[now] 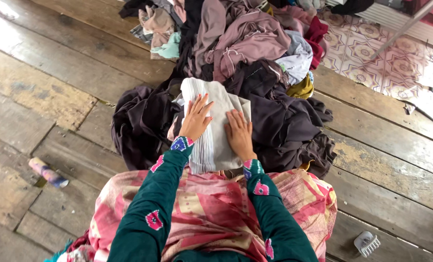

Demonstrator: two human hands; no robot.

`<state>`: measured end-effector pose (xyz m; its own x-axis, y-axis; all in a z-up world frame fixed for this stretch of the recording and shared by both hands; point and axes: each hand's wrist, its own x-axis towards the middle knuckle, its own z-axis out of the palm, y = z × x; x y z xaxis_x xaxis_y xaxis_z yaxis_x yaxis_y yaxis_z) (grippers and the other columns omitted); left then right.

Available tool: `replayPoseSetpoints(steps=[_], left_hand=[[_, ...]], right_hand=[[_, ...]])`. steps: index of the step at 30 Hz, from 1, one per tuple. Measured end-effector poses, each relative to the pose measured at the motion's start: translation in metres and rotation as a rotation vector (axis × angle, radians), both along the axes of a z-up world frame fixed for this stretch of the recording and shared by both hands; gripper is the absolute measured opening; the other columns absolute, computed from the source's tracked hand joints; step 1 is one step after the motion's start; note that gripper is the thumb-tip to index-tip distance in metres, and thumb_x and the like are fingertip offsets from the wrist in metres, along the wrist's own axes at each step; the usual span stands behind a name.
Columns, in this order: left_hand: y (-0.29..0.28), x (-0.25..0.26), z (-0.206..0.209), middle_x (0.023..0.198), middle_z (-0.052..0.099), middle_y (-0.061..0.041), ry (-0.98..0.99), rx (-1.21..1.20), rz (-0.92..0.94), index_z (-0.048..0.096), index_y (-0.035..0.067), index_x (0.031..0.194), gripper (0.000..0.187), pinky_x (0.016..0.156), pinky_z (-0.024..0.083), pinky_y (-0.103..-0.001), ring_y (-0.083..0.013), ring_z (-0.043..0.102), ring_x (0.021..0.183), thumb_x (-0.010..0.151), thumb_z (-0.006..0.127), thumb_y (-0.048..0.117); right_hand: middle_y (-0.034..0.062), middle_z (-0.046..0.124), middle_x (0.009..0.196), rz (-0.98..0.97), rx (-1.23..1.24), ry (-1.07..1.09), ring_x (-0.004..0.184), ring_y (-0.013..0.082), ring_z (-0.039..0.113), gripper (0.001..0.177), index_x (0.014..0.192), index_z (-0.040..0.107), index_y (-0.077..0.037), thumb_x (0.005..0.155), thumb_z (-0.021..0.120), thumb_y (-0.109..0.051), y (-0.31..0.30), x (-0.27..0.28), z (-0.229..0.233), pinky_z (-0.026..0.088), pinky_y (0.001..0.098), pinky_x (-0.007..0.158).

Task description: The person folds several garments by hand, including a white shirt and dark pants, smoothing and aligning each piece before stacking them on a growing pile.

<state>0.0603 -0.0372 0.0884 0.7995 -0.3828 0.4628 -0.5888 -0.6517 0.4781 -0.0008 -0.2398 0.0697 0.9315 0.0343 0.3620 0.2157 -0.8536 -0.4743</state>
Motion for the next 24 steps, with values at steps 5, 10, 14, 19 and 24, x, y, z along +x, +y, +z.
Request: replayPoseSetpoints(steps=[5,10,14,19,24], left_hand=[[0.012,-0.068,0.006,0.166,0.034,-0.013,0.021,-0.110,-0.001,0.056,0.010,0.144,0.055,0.126,0.025,-0.054,-0.0350,0.027,0.157,0.090,0.068,0.008],[0.009,-0.149,-0.004,0.165,0.030,-0.021,0.045,-0.289,0.115,0.057,0.007,0.142,0.058,0.123,0.029,-0.051,-0.0398,0.026,0.155,0.086,0.069,-0.002],[0.004,-0.177,-0.015,0.156,0.035,-0.024,0.144,-0.563,0.242,0.057,0.009,0.140,0.053,0.108,0.048,-0.039,-0.0394,0.043,0.143,0.089,0.068,-0.004],[0.010,-0.172,-0.018,0.125,0.057,-0.017,0.078,-0.496,0.399,0.055,0.004,0.139,0.051,0.094,0.050,-0.039,-0.0331,0.057,0.114,0.092,0.074,0.004],[0.017,-0.175,-0.031,0.091,0.070,-0.008,0.420,-0.632,0.482,0.057,0.002,0.125,0.042,0.070,0.054,-0.030,-0.0180,0.068,0.078,0.093,0.079,0.017]], right_hand=[[0.0177,0.040,0.161,-0.026,0.112,0.018,0.149,0.0402,0.033,0.053,0.151,0.048,-0.012,0.100,0.058,-0.016,-0.011,-0.033,-0.015,0.029,0.0594,0.114],[0.0206,0.054,0.145,-0.045,0.220,-0.130,0.135,0.0397,0.051,0.055,0.145,0.055,-0.009,0.091,0.066,-0.001,-0.006,-0.080,-0.016,0.045,0.0469,0.108],[0.0190,0.063,0.126,-0.123,0.358,-0.109,0.116,0.0383,0.061,0.053,0.137,0.058,-0.005,0.087,0.070,0.003,-0.011,-0.103,-0.006,0.051,0.0428,0.097],[0.0172,0.064,0.121,-0.122,0.479,-0.024,0.102,0.0318,0.066,0.052,0.139,0.056,-0.005,0.089,0.070,-0.005,-0.023,-0.111,0.002,0.054,0.0412,0.086],[0.0187,0.065,0.115,-0.197,0.445,0.024,0.098,0.0289,0.068,0.044,0.125,0.060,-0.002,0.092,0.079,-0.025,-0.034,-0.111,-0.030,0.055,0.0393,0.083]])
